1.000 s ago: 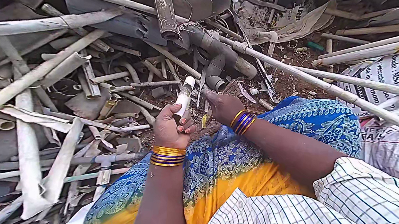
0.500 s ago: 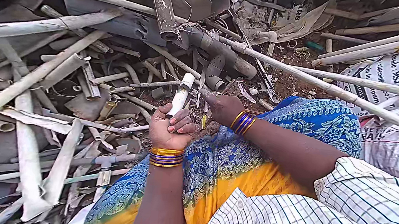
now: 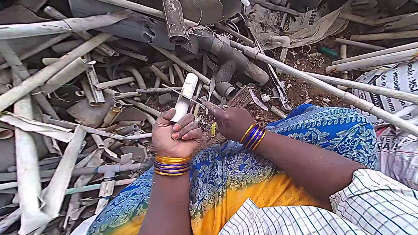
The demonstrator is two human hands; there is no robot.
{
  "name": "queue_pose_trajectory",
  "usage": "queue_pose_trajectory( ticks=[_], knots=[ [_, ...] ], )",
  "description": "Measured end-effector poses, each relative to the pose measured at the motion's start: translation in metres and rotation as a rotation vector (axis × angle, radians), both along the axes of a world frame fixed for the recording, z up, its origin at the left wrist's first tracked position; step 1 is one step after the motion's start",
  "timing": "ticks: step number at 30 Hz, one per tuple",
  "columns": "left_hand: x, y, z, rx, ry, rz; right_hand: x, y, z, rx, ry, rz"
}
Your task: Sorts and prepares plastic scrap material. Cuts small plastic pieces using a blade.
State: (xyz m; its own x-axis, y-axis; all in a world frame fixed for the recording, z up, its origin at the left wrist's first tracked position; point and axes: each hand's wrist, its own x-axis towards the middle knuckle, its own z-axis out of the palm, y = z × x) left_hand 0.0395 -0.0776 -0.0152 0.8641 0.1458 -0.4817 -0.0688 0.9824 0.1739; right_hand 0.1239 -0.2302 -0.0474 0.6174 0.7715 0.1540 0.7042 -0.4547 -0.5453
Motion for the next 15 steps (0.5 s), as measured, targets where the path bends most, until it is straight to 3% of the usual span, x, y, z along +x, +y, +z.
queue_pose_trajectory(
  ticks=[3, 6, 10, 15],
  knots=[
    [-0.001, 0.0, 0.002, 0.045, 0.029, -0.028, 0.006, 0.001, 0.001, -0.024, 0.022, -0.041],
    [0.003, -0.01, 0.002, 0.236, 0.12, -0.094, 0.027, 0.0, 0.012, -0.155, 0.347, -0.121],
    [0.01, -0.025, 0.008, 0.676, 0.358, -0.133, 0.037, 0.001, 0.013, 0.129, 0.644, -0.103],
    [0.011, -0.044, 0.005, 0.841, 0.344, -0.299, 0.04, -0.001, 0.015, 0.251, 0.63, -0.164]
  ],
)
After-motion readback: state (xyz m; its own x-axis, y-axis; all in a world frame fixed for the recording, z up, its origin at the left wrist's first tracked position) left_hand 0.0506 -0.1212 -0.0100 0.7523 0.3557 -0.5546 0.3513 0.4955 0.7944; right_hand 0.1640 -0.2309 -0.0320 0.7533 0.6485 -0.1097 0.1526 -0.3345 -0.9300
